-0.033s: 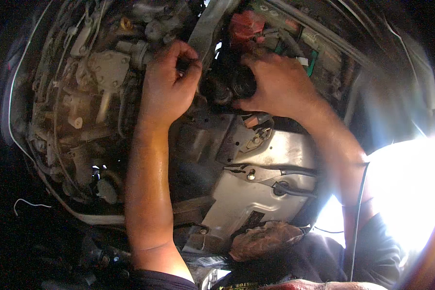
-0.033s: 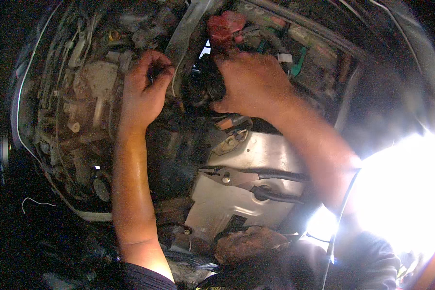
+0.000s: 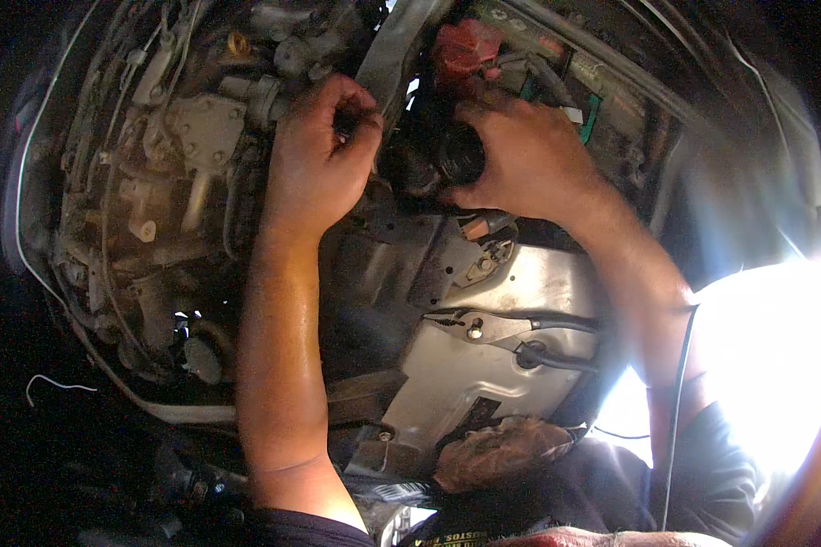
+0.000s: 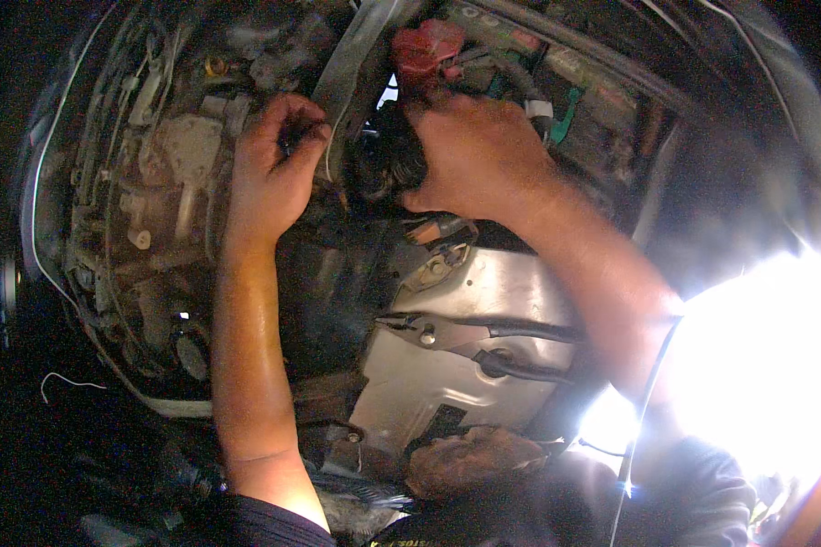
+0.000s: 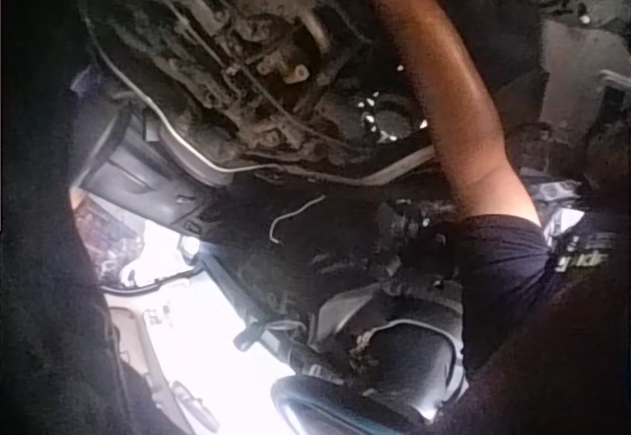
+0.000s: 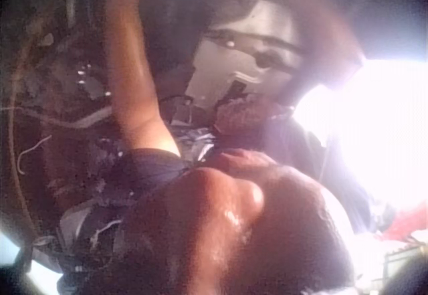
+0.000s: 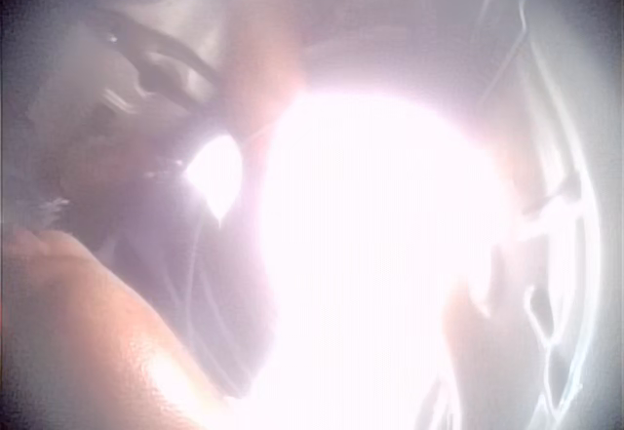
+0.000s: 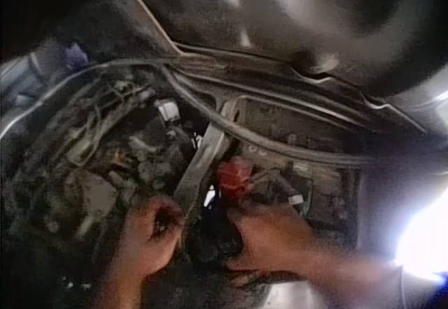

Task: The person carries a car part to a vehicle with its hood open and installs it into the engine bay. They position the part, connect electrical connectors, and secure it with bolts using a wrench.

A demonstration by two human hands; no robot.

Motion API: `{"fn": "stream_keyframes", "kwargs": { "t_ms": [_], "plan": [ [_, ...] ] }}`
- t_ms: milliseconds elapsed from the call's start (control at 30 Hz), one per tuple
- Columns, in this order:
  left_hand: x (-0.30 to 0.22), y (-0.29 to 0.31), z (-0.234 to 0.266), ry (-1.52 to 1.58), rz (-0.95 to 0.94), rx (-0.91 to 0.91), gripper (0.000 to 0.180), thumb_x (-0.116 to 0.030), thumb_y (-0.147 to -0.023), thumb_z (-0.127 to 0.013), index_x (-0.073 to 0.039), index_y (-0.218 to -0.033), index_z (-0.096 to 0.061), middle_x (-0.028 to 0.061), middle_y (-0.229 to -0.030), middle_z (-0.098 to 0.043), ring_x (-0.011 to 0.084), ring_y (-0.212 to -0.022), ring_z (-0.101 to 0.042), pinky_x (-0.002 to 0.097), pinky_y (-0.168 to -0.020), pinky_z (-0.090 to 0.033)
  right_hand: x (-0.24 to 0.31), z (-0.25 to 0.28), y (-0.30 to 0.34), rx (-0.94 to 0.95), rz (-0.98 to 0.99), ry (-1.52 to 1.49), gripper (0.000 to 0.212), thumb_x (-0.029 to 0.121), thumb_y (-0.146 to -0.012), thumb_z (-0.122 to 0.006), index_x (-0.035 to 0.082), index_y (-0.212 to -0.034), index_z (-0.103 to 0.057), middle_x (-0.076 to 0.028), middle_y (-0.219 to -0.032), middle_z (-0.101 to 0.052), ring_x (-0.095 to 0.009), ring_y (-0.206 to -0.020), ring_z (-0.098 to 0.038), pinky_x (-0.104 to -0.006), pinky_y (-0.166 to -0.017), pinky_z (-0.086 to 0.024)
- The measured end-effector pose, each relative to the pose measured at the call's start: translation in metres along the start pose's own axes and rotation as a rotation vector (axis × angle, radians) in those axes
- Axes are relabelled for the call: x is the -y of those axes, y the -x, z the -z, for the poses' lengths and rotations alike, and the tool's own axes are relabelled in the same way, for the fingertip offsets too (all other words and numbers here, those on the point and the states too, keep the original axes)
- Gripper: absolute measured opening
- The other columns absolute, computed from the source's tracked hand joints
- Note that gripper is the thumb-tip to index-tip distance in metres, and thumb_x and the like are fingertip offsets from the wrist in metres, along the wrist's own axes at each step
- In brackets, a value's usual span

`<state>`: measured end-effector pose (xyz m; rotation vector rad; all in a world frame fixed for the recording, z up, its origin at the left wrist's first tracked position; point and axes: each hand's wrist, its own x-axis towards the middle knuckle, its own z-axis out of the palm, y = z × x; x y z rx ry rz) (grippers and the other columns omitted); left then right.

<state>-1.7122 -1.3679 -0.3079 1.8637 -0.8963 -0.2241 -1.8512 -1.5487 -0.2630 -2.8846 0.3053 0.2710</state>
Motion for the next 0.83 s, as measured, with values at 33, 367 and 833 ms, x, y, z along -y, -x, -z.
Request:
{"fn": "stream_keyframes", "kwargs": {
  "t_ms": [33, 367, 833],
  "plan": [
    [0.0, -0.001, 0.0, -0.016, -0.019, 0.007, 0.008, -0.008, -0.088, -0.068, -0.002, -0.092, -0.064, 0.0112, -0.083, -0.068, 0.0234, -0.068, -0.067, 0.0363, -0.063, -0.052, 0.0, -0.001, 0.0, -0.047, 0.021, -0.019, 0.072, 0.042, -0.065, -0.088, 0.004, -0.122, -0.066, -0.021, -0.118, -0.069, -0.04, -0.108, -0.069, -0.0504, -0.093, -0.057],
    [0.014, 0.0, 0.002, -0.07, -0.05, -0.035, 0.012, -0.01, -0.085, -0.069, -0.003, -0.095, -0.067, 0.0123, -0.088, -0.072, 0.0279, -0.085, -0.071, 0.0388, -0.079, -0.054, 0.003, -0.001, -0.007, 0.054, -0.04, 0.051, 0.074, 0.039, -0.06, -0.087, 0.007, -0.125, -0.071, -0.018, -0.122, -0.07, -0.037, -0.112, -0.069, -0.048, -0.097, -0.056],
    [0.017, -0.011, 0.0, -0.24, 0.081, 0.009, 0.026, -0.022, -0.08, -0.078, -0.004, -0.097, -0.069, 0.0198, -0.094, -0.074, 0.0353, -0.093, -0.074, 0.0469, -0.085, -0.057, -0.053, 0.05, 0.013, -0.41, -0.11, -0.415, 0.032, 0.022, -0.098, -0.072, 0.005, -0.125, -0.069, -0.017, -0.122, -0.073, -0.021, -0.113, -0.069, -0.0367, -0.097, -0.053]
  ]
}}
